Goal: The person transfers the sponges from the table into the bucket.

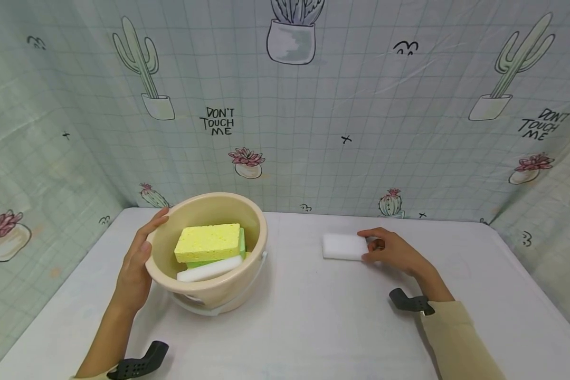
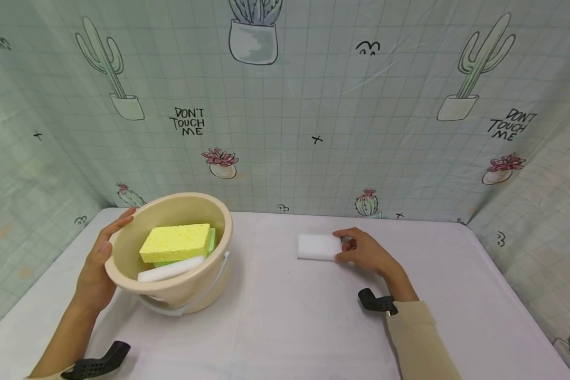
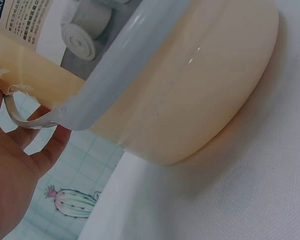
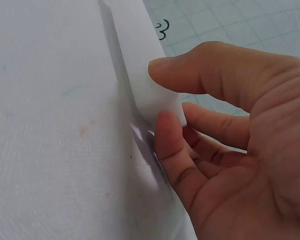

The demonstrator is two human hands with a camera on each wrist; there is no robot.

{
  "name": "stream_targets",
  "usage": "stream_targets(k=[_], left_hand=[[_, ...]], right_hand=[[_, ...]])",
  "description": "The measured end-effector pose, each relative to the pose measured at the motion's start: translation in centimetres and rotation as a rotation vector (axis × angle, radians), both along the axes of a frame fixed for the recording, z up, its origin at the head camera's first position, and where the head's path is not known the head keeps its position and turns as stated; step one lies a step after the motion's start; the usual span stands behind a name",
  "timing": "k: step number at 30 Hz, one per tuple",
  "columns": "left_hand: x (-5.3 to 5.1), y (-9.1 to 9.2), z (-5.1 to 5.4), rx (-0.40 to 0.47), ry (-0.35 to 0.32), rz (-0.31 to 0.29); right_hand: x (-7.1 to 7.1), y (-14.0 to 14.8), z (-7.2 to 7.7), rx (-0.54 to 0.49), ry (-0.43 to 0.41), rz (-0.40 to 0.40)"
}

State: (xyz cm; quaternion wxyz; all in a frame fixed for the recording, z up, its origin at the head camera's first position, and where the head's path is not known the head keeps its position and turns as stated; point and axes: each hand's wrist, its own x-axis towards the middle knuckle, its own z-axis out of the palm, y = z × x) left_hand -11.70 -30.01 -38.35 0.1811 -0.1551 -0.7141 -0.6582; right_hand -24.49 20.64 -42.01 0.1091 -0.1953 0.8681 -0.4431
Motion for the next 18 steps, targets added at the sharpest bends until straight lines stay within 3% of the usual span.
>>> stream_targets(k=[11,18], left_hand=[[0.1,0.2,0.3,-0.009,-0.001,0.015],[0.1,0.2,0.3,-0.017,-0.008,0.018]], right_hand=[[0.5,-0.9,1.6,-0.073,-0.015,-0.009],[1.6,-1.8,4.1,-0.189,0.005,0.024]])
